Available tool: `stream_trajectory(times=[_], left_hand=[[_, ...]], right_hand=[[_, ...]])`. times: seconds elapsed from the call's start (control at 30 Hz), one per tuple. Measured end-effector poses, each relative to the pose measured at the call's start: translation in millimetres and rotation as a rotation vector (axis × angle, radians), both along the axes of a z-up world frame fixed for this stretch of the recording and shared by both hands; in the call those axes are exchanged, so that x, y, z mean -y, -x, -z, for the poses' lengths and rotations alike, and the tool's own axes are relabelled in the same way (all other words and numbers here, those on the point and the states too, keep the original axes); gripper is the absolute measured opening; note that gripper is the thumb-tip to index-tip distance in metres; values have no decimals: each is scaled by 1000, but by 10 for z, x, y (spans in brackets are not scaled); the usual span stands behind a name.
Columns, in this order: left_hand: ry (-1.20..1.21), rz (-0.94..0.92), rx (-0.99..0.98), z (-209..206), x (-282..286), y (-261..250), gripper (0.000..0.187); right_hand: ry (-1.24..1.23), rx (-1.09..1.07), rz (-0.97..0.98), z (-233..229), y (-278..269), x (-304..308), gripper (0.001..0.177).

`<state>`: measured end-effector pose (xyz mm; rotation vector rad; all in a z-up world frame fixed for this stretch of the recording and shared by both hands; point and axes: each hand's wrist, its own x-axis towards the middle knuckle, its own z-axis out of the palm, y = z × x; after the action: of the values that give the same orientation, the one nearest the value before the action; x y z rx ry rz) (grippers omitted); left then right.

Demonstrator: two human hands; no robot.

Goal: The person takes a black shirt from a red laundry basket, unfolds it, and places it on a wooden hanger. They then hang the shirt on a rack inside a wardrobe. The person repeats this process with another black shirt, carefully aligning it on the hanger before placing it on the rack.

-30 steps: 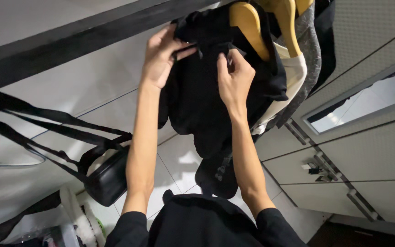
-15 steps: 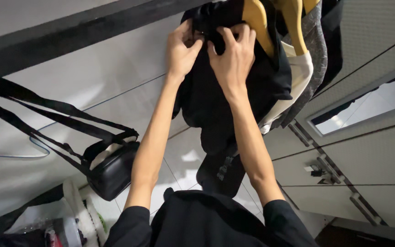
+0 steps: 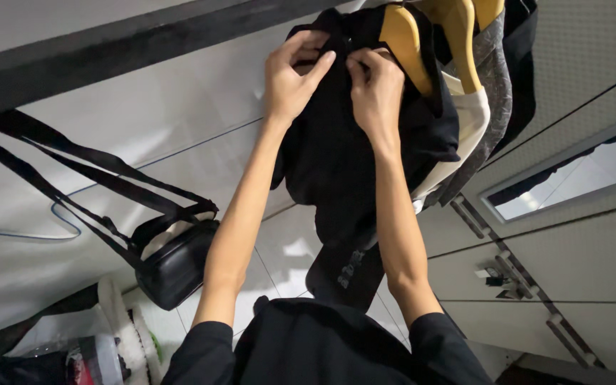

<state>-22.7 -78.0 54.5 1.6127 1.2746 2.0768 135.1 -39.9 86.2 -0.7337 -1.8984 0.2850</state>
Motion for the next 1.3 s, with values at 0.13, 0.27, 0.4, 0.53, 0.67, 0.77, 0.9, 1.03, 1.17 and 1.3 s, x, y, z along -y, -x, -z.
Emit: stream_trajectory(times=[0.13,0.27,0.4,0.53,0.67,0.77,0.9,1.03,1.17,1.3], left_hand=[[-24,-33,-7,43,-86,-88,43],[-49,-79,-70,-4,-109,-146,66],[-185,-270,-234,-125,-10,-298,73],[-102,-289,-230,-93,-33,-325,60],[-99,-98,-160,-3,-110,-194,54],[-79,141,-65,25,-133,-25,52],[-103,367,115,42,-97,31,32],[-40,156,88,-25,-139,-56,29],[42,212,265,-49,-137,-75,21],[-22,126,198,-28,-142,-56,15]], right_hand=[[-95,47,124,-39,2,101,8],[-287,123,207,-105,-19,177,5],[-360,236,221,-194,-43,182,6],[-359,339,249,-213,-66,157,13],[-306,323,229,-218,-142,140,13],[-289,234,159,-183,-181,150,12],[-189,123,59,-100,-150,192,11],[-247,61,16,-41,-80,231,12],[-370,162,118,-86,-59,230,11],[-438,246,166,-196,-143,251,13]])
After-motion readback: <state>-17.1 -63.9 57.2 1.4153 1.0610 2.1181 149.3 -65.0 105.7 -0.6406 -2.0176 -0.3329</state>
